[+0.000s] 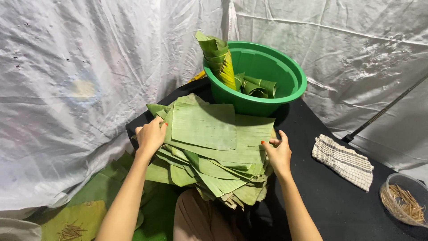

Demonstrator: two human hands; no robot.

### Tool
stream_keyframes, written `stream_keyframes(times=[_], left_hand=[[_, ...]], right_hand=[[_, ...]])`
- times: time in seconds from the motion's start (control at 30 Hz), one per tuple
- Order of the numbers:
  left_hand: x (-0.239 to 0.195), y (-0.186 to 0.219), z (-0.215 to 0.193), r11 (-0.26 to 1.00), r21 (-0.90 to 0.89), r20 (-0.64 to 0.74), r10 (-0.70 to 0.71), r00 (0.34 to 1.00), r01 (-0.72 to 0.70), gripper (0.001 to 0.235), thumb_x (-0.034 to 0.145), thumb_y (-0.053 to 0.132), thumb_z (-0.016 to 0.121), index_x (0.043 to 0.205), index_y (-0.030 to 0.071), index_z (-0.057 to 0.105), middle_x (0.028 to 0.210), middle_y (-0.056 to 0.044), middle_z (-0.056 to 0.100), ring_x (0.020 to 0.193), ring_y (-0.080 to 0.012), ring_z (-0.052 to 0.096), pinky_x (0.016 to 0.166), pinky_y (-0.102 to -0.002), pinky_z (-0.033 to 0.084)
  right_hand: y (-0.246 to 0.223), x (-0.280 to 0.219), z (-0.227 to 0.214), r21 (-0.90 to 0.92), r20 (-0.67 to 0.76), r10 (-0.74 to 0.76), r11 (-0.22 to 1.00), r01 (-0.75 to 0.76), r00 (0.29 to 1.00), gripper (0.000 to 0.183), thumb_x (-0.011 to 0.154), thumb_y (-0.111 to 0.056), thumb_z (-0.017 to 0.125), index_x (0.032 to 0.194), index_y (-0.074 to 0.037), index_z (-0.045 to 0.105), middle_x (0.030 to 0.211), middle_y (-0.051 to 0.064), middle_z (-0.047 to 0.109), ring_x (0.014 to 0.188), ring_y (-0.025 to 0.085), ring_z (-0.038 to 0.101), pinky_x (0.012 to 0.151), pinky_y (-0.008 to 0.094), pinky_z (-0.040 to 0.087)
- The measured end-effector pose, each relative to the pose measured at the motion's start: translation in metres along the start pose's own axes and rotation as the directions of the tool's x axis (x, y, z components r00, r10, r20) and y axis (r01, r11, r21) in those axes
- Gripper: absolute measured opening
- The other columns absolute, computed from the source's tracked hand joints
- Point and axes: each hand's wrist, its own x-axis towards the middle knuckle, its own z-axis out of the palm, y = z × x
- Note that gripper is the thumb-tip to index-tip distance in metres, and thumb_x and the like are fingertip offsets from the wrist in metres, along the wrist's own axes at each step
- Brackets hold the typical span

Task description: Cleaning banana leaves with a cloth and folding them into cones secured with toothpicks.

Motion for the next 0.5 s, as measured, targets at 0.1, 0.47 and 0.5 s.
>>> stream_keyframes(times=[0.1, 0.47, 0.5], left_hand=[[0.0, -0.001, -0.001, 1.0, -0.007, -0.016, 0.029, 0.999, -0.029, 0.035, 0.1, 0.042, 0.049, 0.12, 0.019, 0.067, 0.104, -0.019, 0.078, 0.108, -0.0402, 0.071, 0.1, -0.046, 0.037], [0.01, -0.013, 0.025, 0.995, 0.085, -0.203, 0.07, 0.977, -0.053, 0.029, 0.101, 0.046, 0.049, 0.111, 0.022, 0.063, 0.095, -0.01, 0.077, 0.101, -0.0315, 0.073, 0.098, -0.043, 0.036], [0.008, -0.01, 0.024, 0.986, 0.152, -0.289, 0.113, 0.951, -0.071, 0.027, 0.101, 0.044, 0.054, 0.113, 0.021, 0.06, 0.101, -0.011, 0.075, 0.102, -0.0307, 0.07, 0.1, -0.046, 0.035]], right_hand=[[0.02, 0.021, 0.011, -0.031, -0.048, -0.013, 0.999, 0.012, 0.999, 0.072, 0.082, -0.025, 0.081, 0.143, 0.0, 0.054, 0.108, 0.013, 0.073, 0.091, 0.026, 0.07, 0.059, 0.038, 0.063], [0.011, 0.016, 0.027, -0.214, -0.034, -0.117, 0.971, 0.108, 0.992, 0.032, 0.093, -0.028, 0.072, 0.121, -0.013, 0.066, 0.086, 0.013, 0.068, 0.087, 0.034, 0.069, 0.071, 0.047, 0.053], [0.01, 0.016, 0.028, -0.249, -0.017, -0.115, 0.963, 0.107, 0.993, 0.033, 0.094, -0.03, 0.072, 0.123, -0.016, 0.066, 0.103, 0.021, 0.074, 0.102, 0.041, 0.071, 0.079, 0.051, 0.056]])
